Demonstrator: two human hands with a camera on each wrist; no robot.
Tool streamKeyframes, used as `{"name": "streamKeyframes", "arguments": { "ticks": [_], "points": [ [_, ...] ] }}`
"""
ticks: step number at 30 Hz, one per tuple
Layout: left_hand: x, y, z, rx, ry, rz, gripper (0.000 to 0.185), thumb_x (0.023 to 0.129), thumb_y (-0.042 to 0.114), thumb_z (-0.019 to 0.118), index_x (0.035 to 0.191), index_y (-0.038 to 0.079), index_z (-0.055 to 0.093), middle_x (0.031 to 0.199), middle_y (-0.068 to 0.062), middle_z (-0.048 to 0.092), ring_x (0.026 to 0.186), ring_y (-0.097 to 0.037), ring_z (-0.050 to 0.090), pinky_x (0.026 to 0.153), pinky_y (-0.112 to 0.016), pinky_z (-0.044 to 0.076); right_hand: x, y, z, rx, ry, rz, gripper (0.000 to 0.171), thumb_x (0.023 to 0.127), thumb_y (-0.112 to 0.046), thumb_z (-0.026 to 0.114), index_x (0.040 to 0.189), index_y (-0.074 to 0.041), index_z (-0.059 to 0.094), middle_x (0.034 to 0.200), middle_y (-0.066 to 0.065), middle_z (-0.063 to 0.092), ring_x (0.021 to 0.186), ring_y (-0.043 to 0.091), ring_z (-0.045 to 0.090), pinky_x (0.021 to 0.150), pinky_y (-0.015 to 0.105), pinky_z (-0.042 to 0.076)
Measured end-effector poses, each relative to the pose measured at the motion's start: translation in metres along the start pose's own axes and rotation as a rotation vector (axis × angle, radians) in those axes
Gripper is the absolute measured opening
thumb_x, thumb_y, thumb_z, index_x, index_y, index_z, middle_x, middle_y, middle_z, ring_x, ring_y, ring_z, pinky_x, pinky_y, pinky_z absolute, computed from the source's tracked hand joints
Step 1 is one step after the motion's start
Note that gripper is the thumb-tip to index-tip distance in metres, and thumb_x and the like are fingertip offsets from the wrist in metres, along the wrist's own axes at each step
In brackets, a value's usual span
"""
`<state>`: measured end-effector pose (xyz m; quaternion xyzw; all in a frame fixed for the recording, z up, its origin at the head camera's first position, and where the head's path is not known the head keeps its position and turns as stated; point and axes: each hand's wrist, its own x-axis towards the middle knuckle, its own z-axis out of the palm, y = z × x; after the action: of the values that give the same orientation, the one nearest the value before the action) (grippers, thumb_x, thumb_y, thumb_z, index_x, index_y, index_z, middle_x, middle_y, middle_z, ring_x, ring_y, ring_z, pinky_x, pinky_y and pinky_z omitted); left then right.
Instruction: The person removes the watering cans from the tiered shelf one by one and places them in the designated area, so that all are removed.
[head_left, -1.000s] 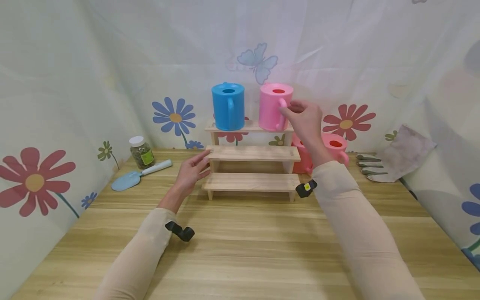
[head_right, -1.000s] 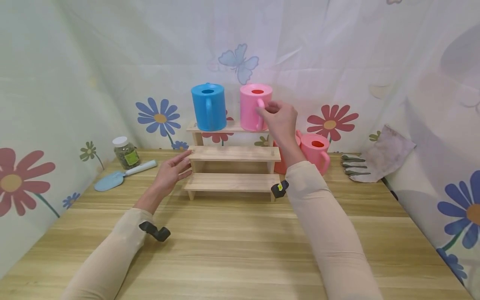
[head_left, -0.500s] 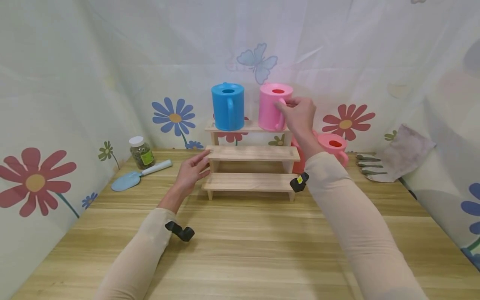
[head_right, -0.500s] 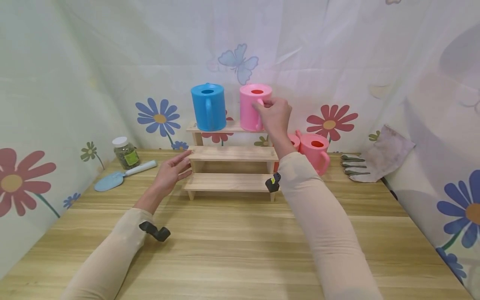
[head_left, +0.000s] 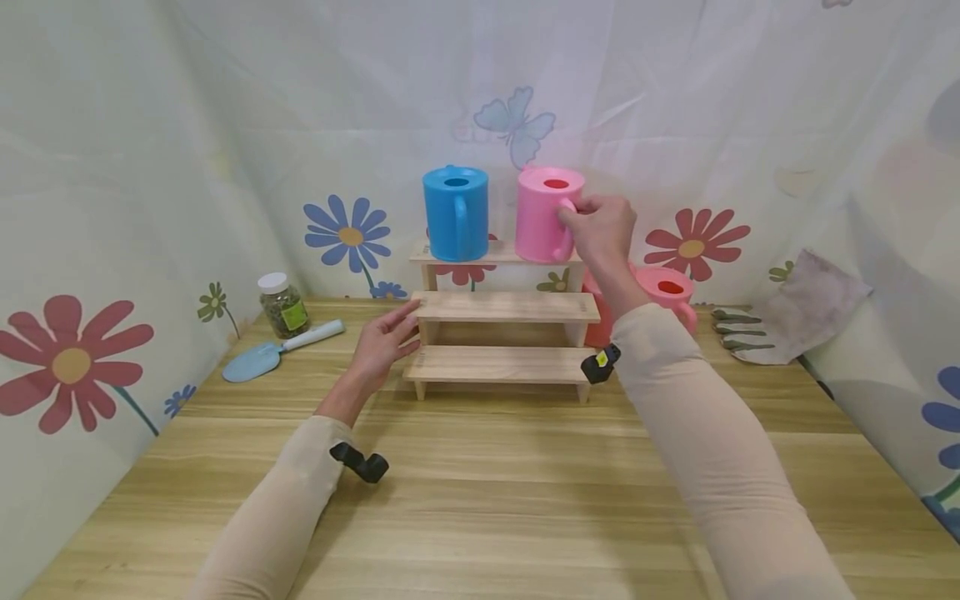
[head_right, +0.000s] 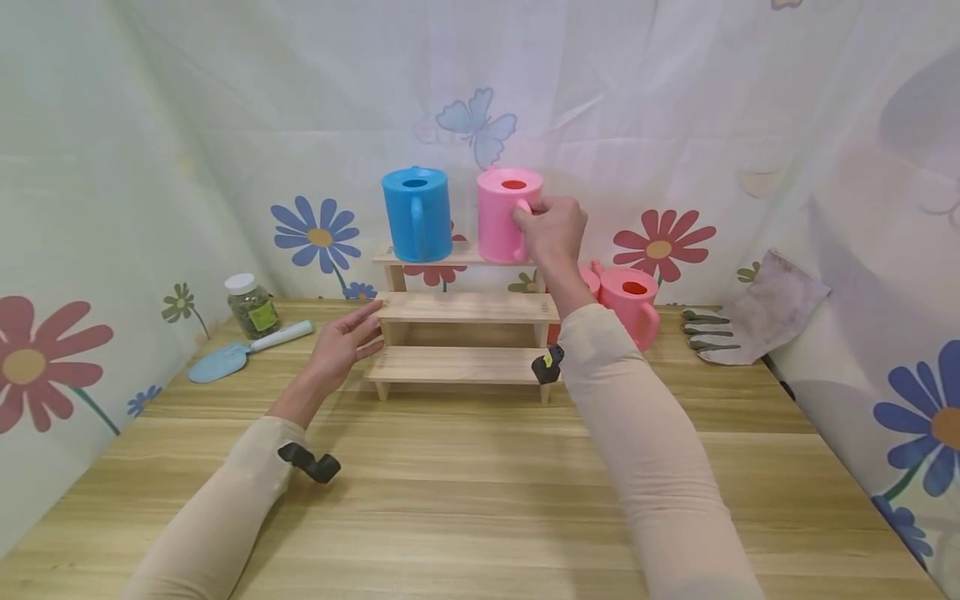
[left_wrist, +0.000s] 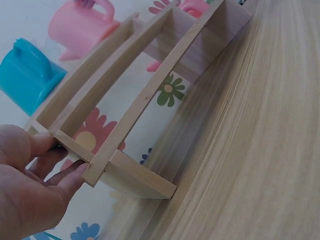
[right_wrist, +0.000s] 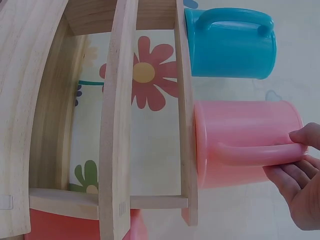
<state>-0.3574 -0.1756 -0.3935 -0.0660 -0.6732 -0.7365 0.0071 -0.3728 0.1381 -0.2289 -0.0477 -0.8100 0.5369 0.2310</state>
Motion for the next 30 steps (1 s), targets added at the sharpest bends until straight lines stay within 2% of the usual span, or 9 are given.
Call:
{"name": "streamKeyframes", "arguments": {
  "ticks": [7,12,19,24,30],
  "points": [
    [-0.001,0.0,0.0,-0.013,0.001,-0.005,0.038,0.094,0.019,0.05,0.131,0.017,0.049,0.139,-0.009,0.038,0.119,-0.029,0.042,0.095,-0.045,0.039,-0.005,0.005,-0.009,-0.001,0.006,-0.034,0.031,0.08,-0.034,0.067,0.103,-0.015,0.071,0.094,0.001,0.067,0.084,0.015,0.056,0.069,0.026,0.051],
    [-0.001,0.001,0.0,-0.015,0.0,-0.01,0.038,0.094,0.019,0.049,0.132,0.016,0.049,0.139,-0.009,0.037,0.12,-0.029,0.042,0.096,-0.046,0.038,-0.01,0.009,-0.023,0.021,0.006,-0.069,0.035,0.079,-0.037,0.067,0.105,-0.014,0.07,0.094,0.002,0.067,0.083,0.015,0.057,0.07,0.026,0.051],
    [-0.001,0.002,0.001,-0.011,-0.007,-0.01,0.039,0.094,0.019,0.049,0.133,0.017,0.048,0.141,-0.009,0.035,0.121,-0.029,0.041,0.096,-0.045,0.038,-0.026,0.02,-0.056,0.066,0.005,-0.06,0.037,0.076,-0.041,0.069,0.104,-0.016,0.07,0.093,0.003,0.067,0.083,0.016,0.061,0.073,0.028,0.052],
    [-0.001,0.004,0.001,-0.019,-0.009,-0.014,0.039,0.094,0.018,0.049,0.133,0.015,0.047,0.141,-0.009,0.034,0.122,-0.03,0.039,0.096,-0.045,0.038,-0.044,0.03,-0.085,0.039,0.0,-0.079,0.044,0.074,-0.046,0.069,0.107,-0.017,0.069,0.093,0.004,0.068,0.086,0.017,0.061,0.076,0.028,0.052],
    [-0.006,0.011,0.003,-0.037,-0.026,-0.023,0.04,0.095,0.013,0.047,0.134,0.011,0.044,0.143,-0.01,0.031,0.123,-0.033,0.036,0.097,-0.046,0.036,-0.068,0.049,-0.12,-0.003,-0.013,-0.068,0.048,0.073,-0.048,0.069,0.108,-0.016,0.068,0.091,0.002,0.068,0.086,0.016,0.061,0.072,0.023,0.052]
  ]
}}
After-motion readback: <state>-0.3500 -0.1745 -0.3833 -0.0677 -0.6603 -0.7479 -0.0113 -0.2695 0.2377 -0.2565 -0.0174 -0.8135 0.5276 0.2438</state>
